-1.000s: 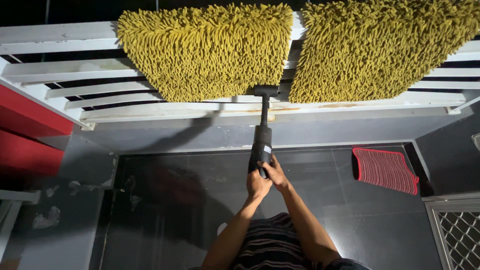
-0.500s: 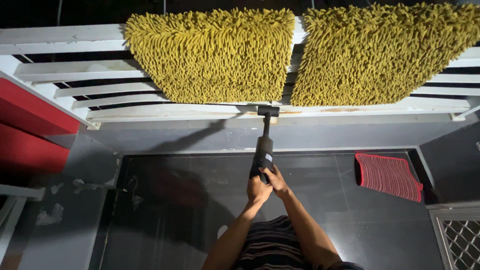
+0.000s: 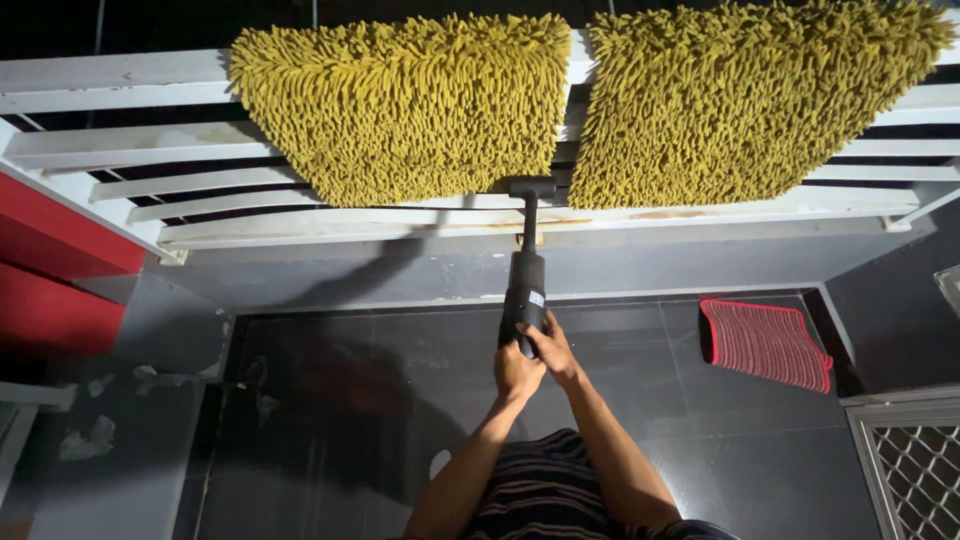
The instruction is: The person uses a handheld vacuum cleaner to clean yellow textured mats hanging on a railing, then picks up a red striped mat from the floor, shakes it out, and hangs it on the same railing before continuing to vacuum the mats.
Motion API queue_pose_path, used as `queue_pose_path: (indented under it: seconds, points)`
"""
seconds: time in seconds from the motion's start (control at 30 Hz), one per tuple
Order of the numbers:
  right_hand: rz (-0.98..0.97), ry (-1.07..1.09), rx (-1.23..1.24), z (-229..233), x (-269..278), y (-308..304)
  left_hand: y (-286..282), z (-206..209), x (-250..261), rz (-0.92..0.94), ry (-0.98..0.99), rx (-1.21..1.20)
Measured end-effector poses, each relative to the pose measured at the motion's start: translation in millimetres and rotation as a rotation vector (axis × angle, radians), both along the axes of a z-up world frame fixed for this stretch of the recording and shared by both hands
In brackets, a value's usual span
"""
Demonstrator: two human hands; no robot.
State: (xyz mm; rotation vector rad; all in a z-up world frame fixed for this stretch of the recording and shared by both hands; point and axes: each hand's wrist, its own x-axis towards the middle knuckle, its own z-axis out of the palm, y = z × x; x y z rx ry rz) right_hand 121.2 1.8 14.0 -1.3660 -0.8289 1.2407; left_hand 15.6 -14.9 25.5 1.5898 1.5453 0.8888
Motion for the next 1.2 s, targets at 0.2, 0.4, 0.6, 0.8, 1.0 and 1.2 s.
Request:
queue_pose_path:
  seconds: [0.2,0.4,0.6,0.8,1.0,1.2]
  points:
    - [0.021,0.021,0.116,3,2,0,1,-9,4,-0.007,0.011,0.043]
    - [0.016,0.057,0.079,-12,7,4,1,-8,4,-0.002,0.011,0.056]
    - [0.045,0.134,0.045,-25,10,3,2,-8,4,-0.016,0.035,-0.005]
    - [0.006,0.230,-0.078,-52,10,-3,-3,-27,3,-0.028,0.028,-0.069]
    - [0.020,0.271,-0.174,-60,12,-24,-16,-54,1,-0.109,0.087,-0.066]
    - [-0.046,0.348,-0.166,-72,18,-48,-35,-58,2,-0.145,0.015,-0.035]
